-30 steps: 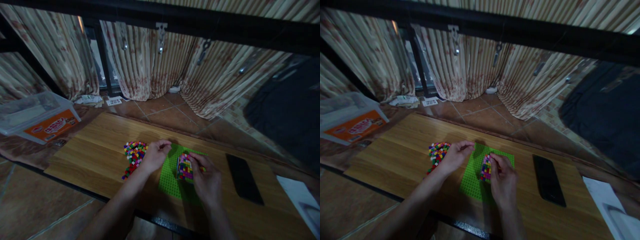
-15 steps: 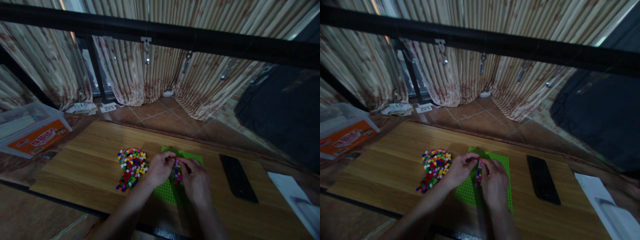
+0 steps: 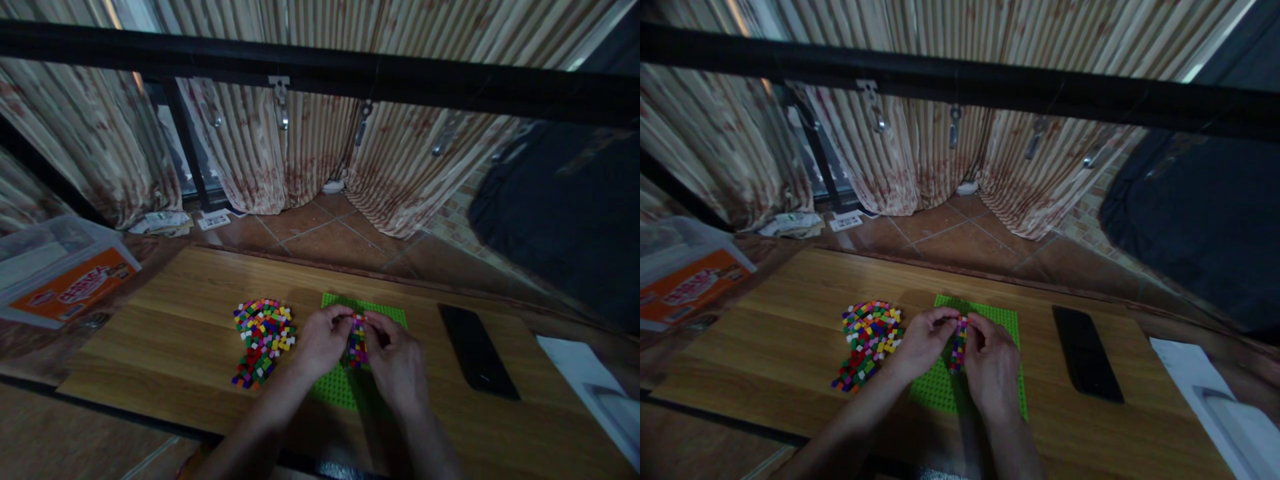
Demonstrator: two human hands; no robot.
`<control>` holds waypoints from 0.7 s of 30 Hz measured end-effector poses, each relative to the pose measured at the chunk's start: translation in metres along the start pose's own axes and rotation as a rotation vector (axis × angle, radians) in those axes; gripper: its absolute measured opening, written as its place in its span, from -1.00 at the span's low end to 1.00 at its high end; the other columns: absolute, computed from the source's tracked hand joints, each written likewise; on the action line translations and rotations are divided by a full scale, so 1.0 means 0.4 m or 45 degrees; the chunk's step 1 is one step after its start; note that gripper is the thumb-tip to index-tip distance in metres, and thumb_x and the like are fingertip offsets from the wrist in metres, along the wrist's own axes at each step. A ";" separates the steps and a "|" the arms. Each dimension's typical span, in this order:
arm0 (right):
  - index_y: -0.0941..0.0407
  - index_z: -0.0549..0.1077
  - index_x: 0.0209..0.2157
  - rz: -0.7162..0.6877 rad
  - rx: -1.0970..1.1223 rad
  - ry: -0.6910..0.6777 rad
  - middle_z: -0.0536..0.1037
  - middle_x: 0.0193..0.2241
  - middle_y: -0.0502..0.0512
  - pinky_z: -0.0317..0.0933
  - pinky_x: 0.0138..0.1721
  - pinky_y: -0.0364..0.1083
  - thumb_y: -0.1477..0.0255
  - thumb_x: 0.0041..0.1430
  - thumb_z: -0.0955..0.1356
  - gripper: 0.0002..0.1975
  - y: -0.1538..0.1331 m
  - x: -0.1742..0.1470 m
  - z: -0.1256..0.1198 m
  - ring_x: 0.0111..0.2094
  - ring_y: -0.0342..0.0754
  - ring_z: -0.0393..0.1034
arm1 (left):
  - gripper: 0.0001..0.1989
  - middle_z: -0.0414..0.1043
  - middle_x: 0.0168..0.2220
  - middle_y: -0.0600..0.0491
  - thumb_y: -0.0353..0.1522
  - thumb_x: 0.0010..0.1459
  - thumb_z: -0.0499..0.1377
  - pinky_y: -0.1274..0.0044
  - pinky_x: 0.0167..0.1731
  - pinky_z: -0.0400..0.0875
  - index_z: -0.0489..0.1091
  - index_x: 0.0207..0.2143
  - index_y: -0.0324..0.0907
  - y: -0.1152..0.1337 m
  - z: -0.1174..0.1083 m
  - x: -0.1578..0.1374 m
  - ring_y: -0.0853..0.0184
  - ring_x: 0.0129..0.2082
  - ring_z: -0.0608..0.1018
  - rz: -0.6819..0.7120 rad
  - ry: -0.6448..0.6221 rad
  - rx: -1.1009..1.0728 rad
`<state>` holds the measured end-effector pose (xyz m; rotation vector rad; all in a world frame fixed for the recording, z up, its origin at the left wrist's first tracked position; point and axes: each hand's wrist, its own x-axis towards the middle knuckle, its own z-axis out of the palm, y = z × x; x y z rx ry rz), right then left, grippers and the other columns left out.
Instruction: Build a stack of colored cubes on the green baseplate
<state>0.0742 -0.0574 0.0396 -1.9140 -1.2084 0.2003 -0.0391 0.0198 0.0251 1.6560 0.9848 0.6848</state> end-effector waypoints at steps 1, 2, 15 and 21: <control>0.16 0.55 -0.21 0.007 0.005 -0.001 0.62 -0.26 0.18 0.32 -0.12 0.06 0.29 0.17 0.26 -0.68 -0.001 0.000 0.000 -0.22 0.07 0.50 | -0.69 0.58 -0.26 0.01 -0.30 0.16 0.08 0.48 -0.24 0.46 0.49 -0.10 -0.18 0.002 0.002 0.000 0.30 -0.31 0.57 -0.002 0.007 -0.007; 0.15 0.55 -0.22 0.012 0.009 -0.004 0.62 -0.26 0.18 0.32 -0.12 0.07 0.29 0.16 0.26 -0.69 -0.002 0.001 0.001 -0.21 0.08 0.50 | -0.69 0.58 -0.25 0.01 -0.29 0.16 0.09 0.49 -0.24 0.46 0.49 -0.11 -0.19 0.004 0.005 -0.001 0.30 -0.31 0.57 0.000 0.014 -0.010; 0.15 0.54 -0.20 0.013 0.061 0.022 0.63 -0.27 0.17 0.34 -0.11 0.07 0.34 0.16 0.26 -0.71 -0.001 -0.001 0.008 -0.22 0.08 0.51 | -0.72 0.57 -0.32 0.00 -0.29 0.12 0.13 0.54 -0.37 0.41 0.53 -0.20 -0.22 0.018 0.022 0.007 0.33 -0.40 0.53 0.005 0.073 0.015; 0.12 0.55 -0.23 -0.028 0.043 0.016 0.63 -0.26 0.14 0.34 -0.15 0.06 0.38 0.16 0.24 -0.72 -0.008 0.000 0.003 -0.25 0.06 0.51 | -0.73 0.56 -0.40 0.02 -0.34 0.10 0.12 0.57 -0.40 0.40 0.54 -0.21 -0.25 0.034 0.024 0.007 0.35 -0.44 0.53 -0.029 0.066 -0.049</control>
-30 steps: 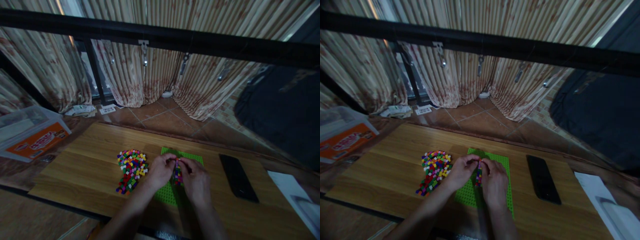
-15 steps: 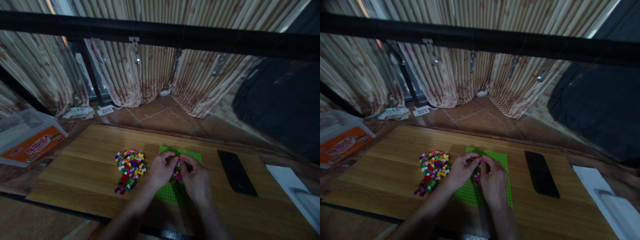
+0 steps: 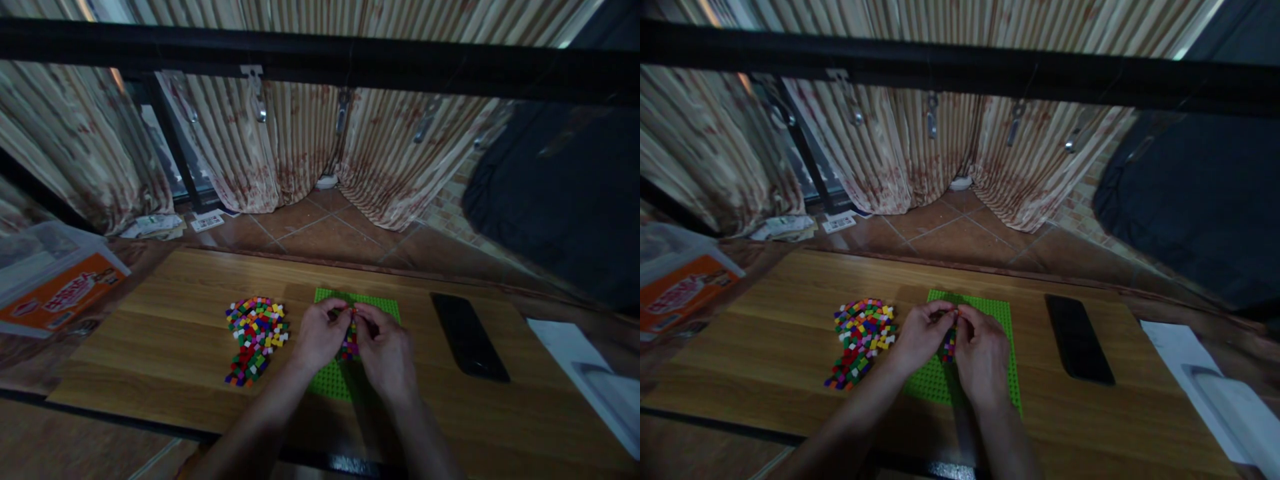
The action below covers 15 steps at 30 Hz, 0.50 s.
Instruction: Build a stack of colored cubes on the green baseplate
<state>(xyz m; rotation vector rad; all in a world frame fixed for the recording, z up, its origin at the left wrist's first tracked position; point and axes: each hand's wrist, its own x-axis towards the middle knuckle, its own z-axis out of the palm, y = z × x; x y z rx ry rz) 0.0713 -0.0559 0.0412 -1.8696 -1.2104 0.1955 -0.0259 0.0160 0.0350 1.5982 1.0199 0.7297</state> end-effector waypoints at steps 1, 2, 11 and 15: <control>0.12 0.55 -0.23 -0.004 -0.007 0.002 0.63 -0.26 0.14 0.34 -0.15 0.05 0.38 0.16 0.24 -0.72 -0.001 0.000 -0.001 -0.25 0.05 0.51 | -0.74 0.56 -0.39 0.02 -0.35 0.10 0.12 0.57 -0.39 0.40 0.54 -0.22 -0.25 0.001 0.001 0.000 0.35 -0.43 0.53 0.002 0.004 -0.007; 0.12 0.56 -0.23 -0.005 -0.013 0.003 0.63 -0.26 0.14 0.35 -0.15 0.05 0.38 0.16 0.24 -0.72 -0.002 0.000 -0.001 -0.25 0.05 0.51 | -0.74 0.56 -0.39 0.01 -0.35 0.10 0.12 0.57 -0.39 0.41 0.54 -0.23 -0.25 0.002 0.002 0.001 0.35 -0.43 0.53 0.000 0.007 -0.007; 0.12 0.56 -0.22 -0.018 -0.007 0.005 0.63 -0.26 0.16 0.34 -0.15 0.05 0.36 0.17 0.26 -0.72 0.004 0.000 0.000 -0.24 0.06 0.51 | -0.76 0.57 -0.39 0.05 -0.36 0.10 0.11 0.57 -0.38 0.42 0.54 -0.26 -0.21 -0.015 0.014 0.007 0.38 -0.45 0.54 -0.002 0.027 0.011; 0.13 0.55 -0.22 0.024 0.042 -0.017 0.63 -0.25 0.17 0.34 -0.13 0.06 0.33 0.17 0.26 -0.72 0.006 0.001 0.000 -0.23 0.06 0.51 | -0.77 0.58 -0.38 0.03 -0.34 0.11 0.12 0.55 -0.32 0.44 0.54 -0.26 -0.22 -0.024 0.013 0.006 0.35 -0.40 0.55 0.025 0.024 -0.029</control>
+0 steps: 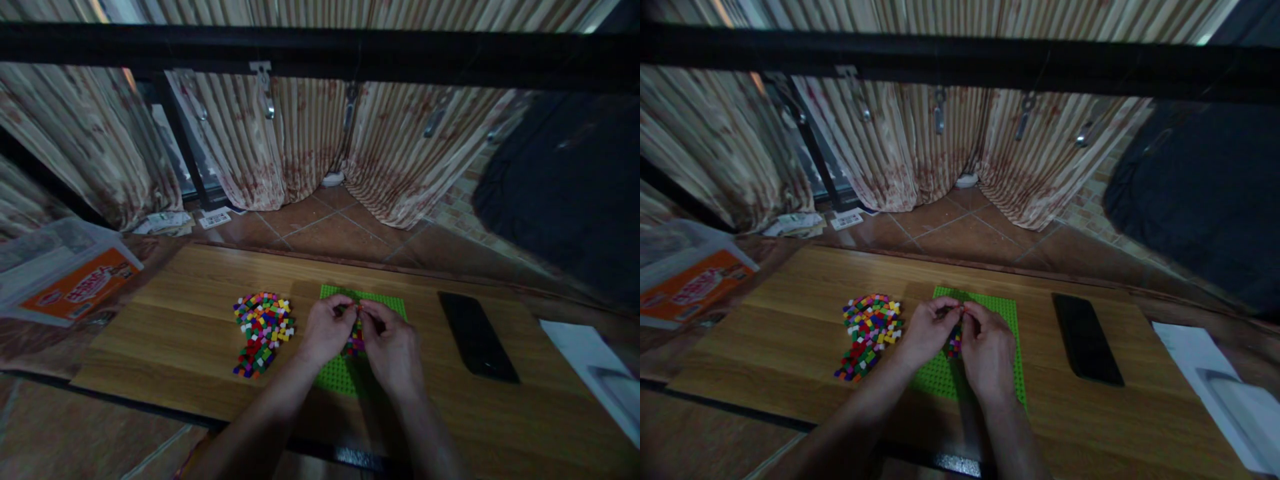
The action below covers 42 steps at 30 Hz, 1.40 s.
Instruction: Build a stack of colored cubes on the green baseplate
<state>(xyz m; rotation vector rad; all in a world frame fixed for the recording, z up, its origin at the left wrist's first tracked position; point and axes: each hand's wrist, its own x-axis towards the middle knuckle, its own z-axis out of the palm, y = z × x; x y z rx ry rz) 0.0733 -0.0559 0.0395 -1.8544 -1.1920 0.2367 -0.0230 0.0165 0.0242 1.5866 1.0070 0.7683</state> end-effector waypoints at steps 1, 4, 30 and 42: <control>0.14 0.55 -0.21 0.015 0.020 0.006 0.62 -0.24 0.19 0.34 -0.13 0.05 0.32 0.17 0.27 -0.71 0.000 0.001 -0.001 -0.22 0.06 0.51 | -0.77 0.57 -0.37 0.03 -0.33 0.10 0.13 0.55 -0.31 0.44 0.53 -0.26 -0.22 -0.003 -0.001 0.000 0.35 -0.38 0.55 0.001 -0.008 -0.032; 0.16 0.55 -0.20 0.076 0.063 0.078 0.62 -0.25 0.21 0.35 -0.15 0.03 0.28 0.16 0.28 -0.69 0.001 0.004 -0.008 -0.23 0.06 0.51 | -0.77 0.57 -0.36 0.03 -0.31 0.11 0.14 0.56 -0.28 0.44 0.53 -0.27 -0.23 -0.009 -0.001 0.003 0.34 -0.35 0.56 -0.032 -0.023 -0.189; 0.18 0.58 -0.31 0.154 -0.225 0.154 0.61 -0.35 0.27 0.28 -0.30 0.04 0.16 0.16 0.27 -0.59 0.070 0.034 -0.049 -0.33 0.15 0.48 | -0.70 0.39 -0.56 0.12 -0.26 0.15 0.05 0.61 -0.54 0.22 0.49 -0.48 -0.20 0.007 0.022 -0.003 0.41 -0.53 0.38 0.005 -0.008 -0.053; 0.10 0.52 -0.24 -0.495 0.090 0.016 0.57 -0.26 0.13 0.31 -0.12 -0.03 0.38 0.26 0.25 -0.79 -0.085 -0.065 0.066 -0.20 -0.02 0.47 | -0.67 0.40 -0.51 0.11 -0.19 0.20 0.05 0.60 -0.38 0.32 0.44 -0.45 -0.23 -0.010 -0.123 0.039 0.42 -0.45 0.42 0.097 0.341 -0.279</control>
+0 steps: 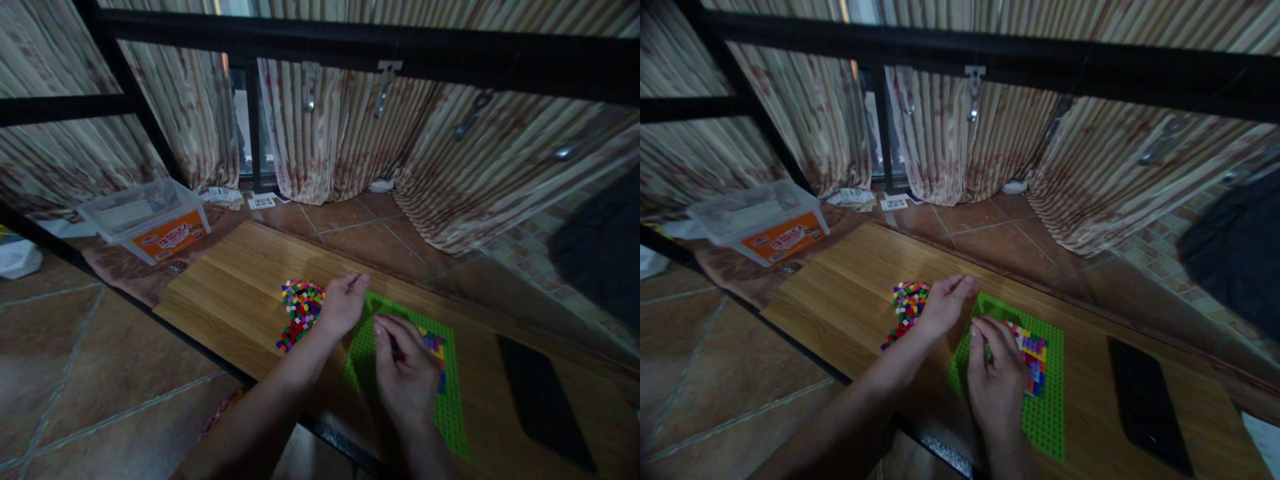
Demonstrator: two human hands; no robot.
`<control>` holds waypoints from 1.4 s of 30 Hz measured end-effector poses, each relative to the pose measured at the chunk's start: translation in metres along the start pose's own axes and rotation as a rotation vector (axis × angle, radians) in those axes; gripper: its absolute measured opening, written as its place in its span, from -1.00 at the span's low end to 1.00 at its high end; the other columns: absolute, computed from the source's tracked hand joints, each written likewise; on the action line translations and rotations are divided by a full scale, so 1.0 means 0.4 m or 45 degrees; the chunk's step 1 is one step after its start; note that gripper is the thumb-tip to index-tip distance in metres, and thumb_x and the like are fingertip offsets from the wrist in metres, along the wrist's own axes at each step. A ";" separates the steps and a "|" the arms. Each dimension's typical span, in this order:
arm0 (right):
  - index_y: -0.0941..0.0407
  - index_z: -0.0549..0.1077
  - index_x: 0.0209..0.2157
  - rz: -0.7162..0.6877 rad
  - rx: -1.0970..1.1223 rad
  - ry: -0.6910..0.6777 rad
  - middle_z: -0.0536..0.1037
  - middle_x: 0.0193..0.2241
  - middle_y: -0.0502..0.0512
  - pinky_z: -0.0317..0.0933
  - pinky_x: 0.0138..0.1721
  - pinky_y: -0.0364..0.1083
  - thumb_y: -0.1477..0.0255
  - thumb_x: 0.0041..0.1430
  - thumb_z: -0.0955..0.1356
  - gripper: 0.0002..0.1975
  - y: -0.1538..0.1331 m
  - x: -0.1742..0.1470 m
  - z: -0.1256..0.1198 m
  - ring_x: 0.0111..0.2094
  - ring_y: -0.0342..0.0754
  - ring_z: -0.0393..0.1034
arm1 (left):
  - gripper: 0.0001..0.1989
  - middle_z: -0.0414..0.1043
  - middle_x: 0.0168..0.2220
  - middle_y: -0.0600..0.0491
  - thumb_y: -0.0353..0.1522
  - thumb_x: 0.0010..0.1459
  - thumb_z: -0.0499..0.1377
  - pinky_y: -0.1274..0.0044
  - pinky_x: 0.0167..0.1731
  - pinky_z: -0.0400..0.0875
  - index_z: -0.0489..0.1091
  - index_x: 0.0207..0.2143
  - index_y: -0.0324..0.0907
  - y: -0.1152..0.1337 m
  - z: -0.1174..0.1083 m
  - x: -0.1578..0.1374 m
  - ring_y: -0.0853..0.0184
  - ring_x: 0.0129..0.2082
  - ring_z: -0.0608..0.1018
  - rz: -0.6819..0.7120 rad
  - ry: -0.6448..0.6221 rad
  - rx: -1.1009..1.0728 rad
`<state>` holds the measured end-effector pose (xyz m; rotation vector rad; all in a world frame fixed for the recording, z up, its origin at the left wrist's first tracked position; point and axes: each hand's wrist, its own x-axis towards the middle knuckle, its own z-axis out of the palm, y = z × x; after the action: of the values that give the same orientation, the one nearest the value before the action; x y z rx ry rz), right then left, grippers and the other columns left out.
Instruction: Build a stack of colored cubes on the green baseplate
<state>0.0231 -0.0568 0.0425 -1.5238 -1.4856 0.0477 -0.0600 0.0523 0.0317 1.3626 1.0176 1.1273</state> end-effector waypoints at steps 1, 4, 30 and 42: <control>0.09 0.52 -0.23 -0.005 0.016 -0.068 0.58 -0.26 0.12 0.31 -0.13 -0.04 0.39 0.27 0.25 -0.78 -0.005 -0.005 0.014 -0.21 -0.03 0.47 | -0.68 0.42 -0.50 0.10 -0.19 0.18 0.07 0.60 -0.37 0.33 0.44 -0.45 -0.24 0.003 -0.025 0.013 0.41 -0.44 0.44 -0.023 0.060 -0.041; 0.08 0.51 -0.23 0.009 0.030 -0.290 0.57 -0.26 0.10 0.32 -0.15 -0.07 0.43 0.28 0.22 -0.77 -0.013 -0.019 0.051 -0.22 -0.04 0.47 | -0.73 0.47 -0.46 0.07 -0.22 0.12 0.13 0.60 -0.34 0.35 0.46 -0.44 -0.25 0.025 -0.094 0.039 0.41 -0.41 0.46 -0.094 0.249 -0.137; 0.13 0.46 -0.39 0.119 -0.215 -0.490 0.50 -0.30 0.16 0.26 -0.25 -0.07 0.52 0.21 0.23 -0.81 0.011 -0.031 0.153 -0.29 0.00 0.41 | -0.87 0.51 -0.46 0.08 -0.36 0.03 0.22 0.58 -0.33 0.32 0.54 -0.40 -0.23 0.035 -0.106 0.031 0.41 -0.42 0.47 -0.169 0.169 -0.251; 0.06 0.50 -0.32 0.429 0.324 -0.186 0.59 -0.37 0.02 0.34 -0.27 -0.12 0.34 0.15 0.35 -0.88 0.000 0.005 0.020 -0.34 -0.08 0.49 | -0.82 0.56 -0.39 0.05 -0.36 0.07 0.17 0.57 -0.28 0.36 0.55 -0.35 -0.23 0.006 -0.040 0.001 0.37 -0.36 0.52 -0.116 -0.123 0.025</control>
<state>0.0187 -0.0506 0.0394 -1.5688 -1.2626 0.5370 -0.0758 0.0555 0.0341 1.3591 1.0124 0.9774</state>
